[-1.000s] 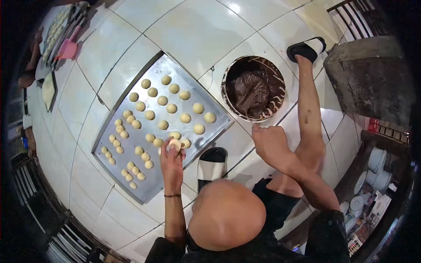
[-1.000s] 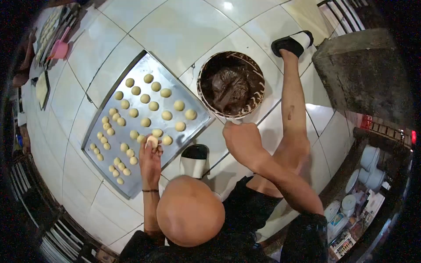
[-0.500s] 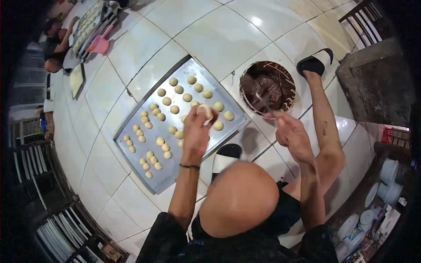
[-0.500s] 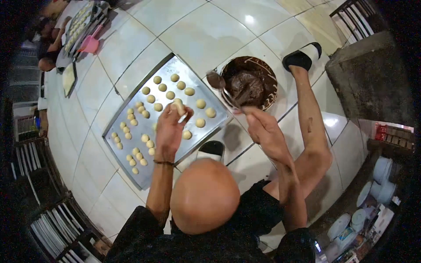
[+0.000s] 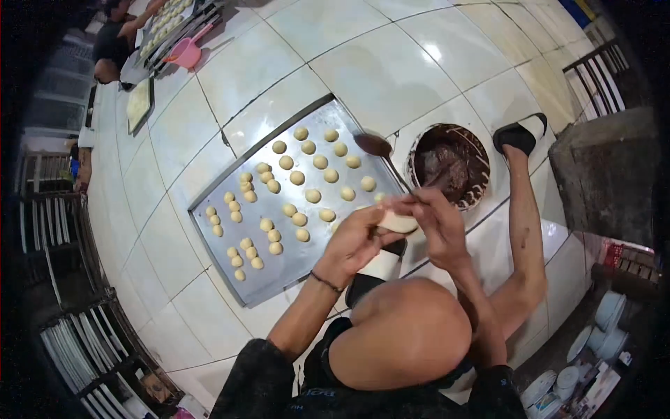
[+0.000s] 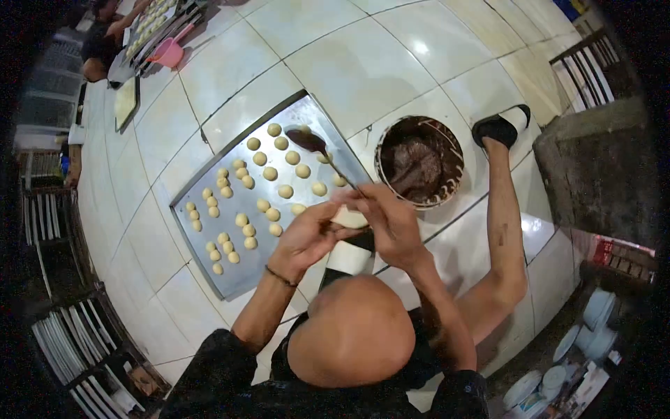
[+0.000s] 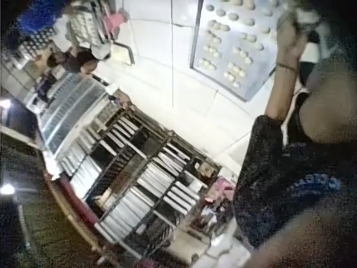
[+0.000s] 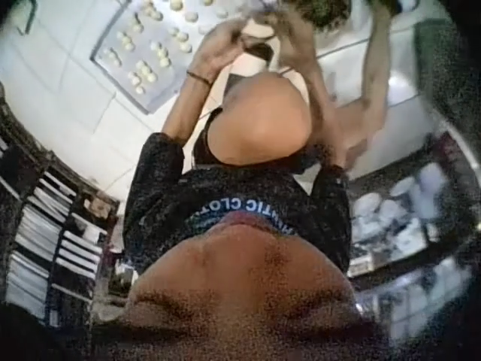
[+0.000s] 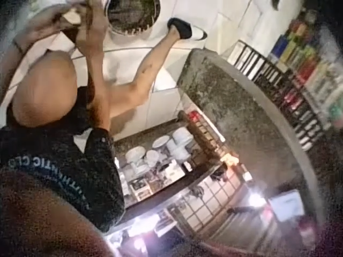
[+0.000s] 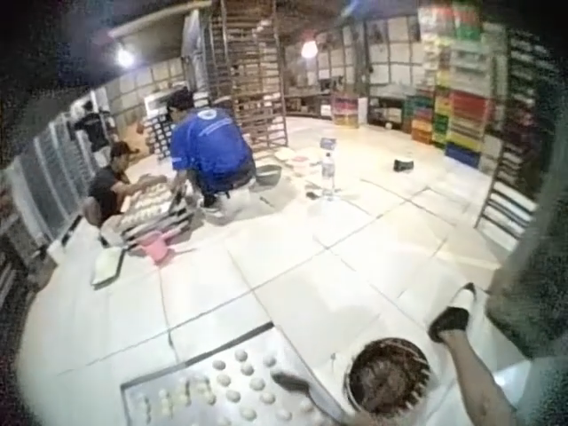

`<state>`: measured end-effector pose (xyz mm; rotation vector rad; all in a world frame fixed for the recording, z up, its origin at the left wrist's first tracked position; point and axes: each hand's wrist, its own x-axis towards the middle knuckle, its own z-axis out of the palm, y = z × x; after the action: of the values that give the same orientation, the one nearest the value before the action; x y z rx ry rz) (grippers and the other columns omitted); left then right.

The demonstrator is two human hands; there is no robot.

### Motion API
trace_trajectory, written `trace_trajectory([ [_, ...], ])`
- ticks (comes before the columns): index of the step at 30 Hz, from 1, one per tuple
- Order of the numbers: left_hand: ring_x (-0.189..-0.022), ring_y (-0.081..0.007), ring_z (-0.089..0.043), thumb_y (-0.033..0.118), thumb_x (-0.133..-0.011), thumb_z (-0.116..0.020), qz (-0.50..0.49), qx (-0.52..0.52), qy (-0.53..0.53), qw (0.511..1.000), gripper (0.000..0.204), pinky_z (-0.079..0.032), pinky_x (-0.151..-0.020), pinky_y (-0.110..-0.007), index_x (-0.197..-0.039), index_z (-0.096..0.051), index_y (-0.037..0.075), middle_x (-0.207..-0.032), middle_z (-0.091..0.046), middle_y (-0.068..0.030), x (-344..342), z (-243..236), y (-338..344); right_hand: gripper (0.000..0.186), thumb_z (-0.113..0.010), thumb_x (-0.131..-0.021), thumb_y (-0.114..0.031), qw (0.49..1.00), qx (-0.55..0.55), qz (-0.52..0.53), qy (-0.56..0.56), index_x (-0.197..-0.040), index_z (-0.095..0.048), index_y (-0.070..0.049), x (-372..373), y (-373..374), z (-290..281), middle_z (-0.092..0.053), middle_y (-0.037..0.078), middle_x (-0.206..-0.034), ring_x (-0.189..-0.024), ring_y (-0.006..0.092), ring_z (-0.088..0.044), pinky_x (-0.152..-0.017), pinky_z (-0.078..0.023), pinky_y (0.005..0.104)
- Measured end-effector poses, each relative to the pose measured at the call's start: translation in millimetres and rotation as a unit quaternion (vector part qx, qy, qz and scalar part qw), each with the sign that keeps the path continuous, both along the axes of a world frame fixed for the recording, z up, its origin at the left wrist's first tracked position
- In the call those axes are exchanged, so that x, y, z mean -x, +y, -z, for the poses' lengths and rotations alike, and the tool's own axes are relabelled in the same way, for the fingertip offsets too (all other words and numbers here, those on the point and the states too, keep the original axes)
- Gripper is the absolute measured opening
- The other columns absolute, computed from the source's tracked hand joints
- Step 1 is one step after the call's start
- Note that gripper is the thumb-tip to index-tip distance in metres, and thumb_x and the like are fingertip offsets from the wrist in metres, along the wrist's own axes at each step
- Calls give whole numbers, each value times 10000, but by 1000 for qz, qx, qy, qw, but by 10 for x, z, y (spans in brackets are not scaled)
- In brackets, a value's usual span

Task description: Manually shaping dough balls and adding a dark filling using a spoon.

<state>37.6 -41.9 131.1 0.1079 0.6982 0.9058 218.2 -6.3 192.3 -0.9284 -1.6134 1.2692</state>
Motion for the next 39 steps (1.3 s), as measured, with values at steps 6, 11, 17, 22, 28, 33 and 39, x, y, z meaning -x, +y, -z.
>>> trace_trajectory([
  [6, -1183, -331, -638, 152, -1070, -491, -184, 30, -87, 979, 335, -507, -1085, -452, -1254, -509, -127, -1245, -641, -239, 344, -157, 198, 429, -568, -849, 81, 979, -103, -35, -172, -1265, -665, 43, -254, -25, 397, -659, 69, -756, -608, 184, -579, -597, -476, 307],
  [11, -1243, -365, -607, 160, -1084, -450, -214, 45, -125, 968, 371, -491, -1105, -467, -1284, -477, -152, -1307, -601, -287, 560, -66, 195, 434, -567, -819, 79, 945, -177, -55, -270, -1238, -678, 50, -359, -193, 740, -501, 41, -620, -492, 176, -344, -488, -337, 335],
  [17, -1229, -375, -609, 163, -1074, -448, -313, 3, -126, 941, 364, -449, -1147, -482, -1294, -484, -125, -1326, -592, -290, 989, 255, 470, 426, -568, -840, 61, 971, 56, -7, -232, -1252, -670, 29, -903, -505, 481, -435, 5, -565, -500, 137, -353, -512, -377, 269],
  [22, -997, -256, -668, 235, -1026, -531, -256, -67, 47, 963, 283, -540, -985, -359, -1120, -604, -22, -1081, -665, -136, 1153, 872, 1565, 348, -501, -983, -47, 930, 232, 227, -172, -1300, -628, 17, -1017, -670, 254, -457, -13, -569, -507, 104, -404, -533, -405, 240],
  [28, -907, -283, -673, 235, -958, -579, -239, -52, 374, 895, 268, -541, -813, -352, -1075, -643, 3, -986, -680, -126, 1085, 2120, 2283, 299, -434, -1081, -188, 920, 256, 249, -164, -1229, -632, -19, -1123, -479, 190, -517, -9, -598, -527, 91, -461, -528, -378, 237],
  [33, -844, -286, -670, 157, -883, -670, -62, -135, 777, 612, 305, -531, -763, -370, -1127, -652, -25, -959, -700, -156, 1086, 2617, 2194, 162, -512, -1031, -194, 859, 151, 119, -475, -1095, -596, -71, -1160, 134, 268, -610, 115, -649, -516, 280, -540, -529, -431, 418],
  [39, -850, -200, -637, 143, -937, -668, -90, -249, 646, 716, 307, -520, -758, -316, -1215, -625, 20, -926, -676, -97, 958, 2013, 1929, 121, -566, -875, -127, 793, 3, -45, -608, -957, -564, -40, -1001, 587, 849, -646, 200, -698, -624, 446, -591, -591, -449, 525],
])
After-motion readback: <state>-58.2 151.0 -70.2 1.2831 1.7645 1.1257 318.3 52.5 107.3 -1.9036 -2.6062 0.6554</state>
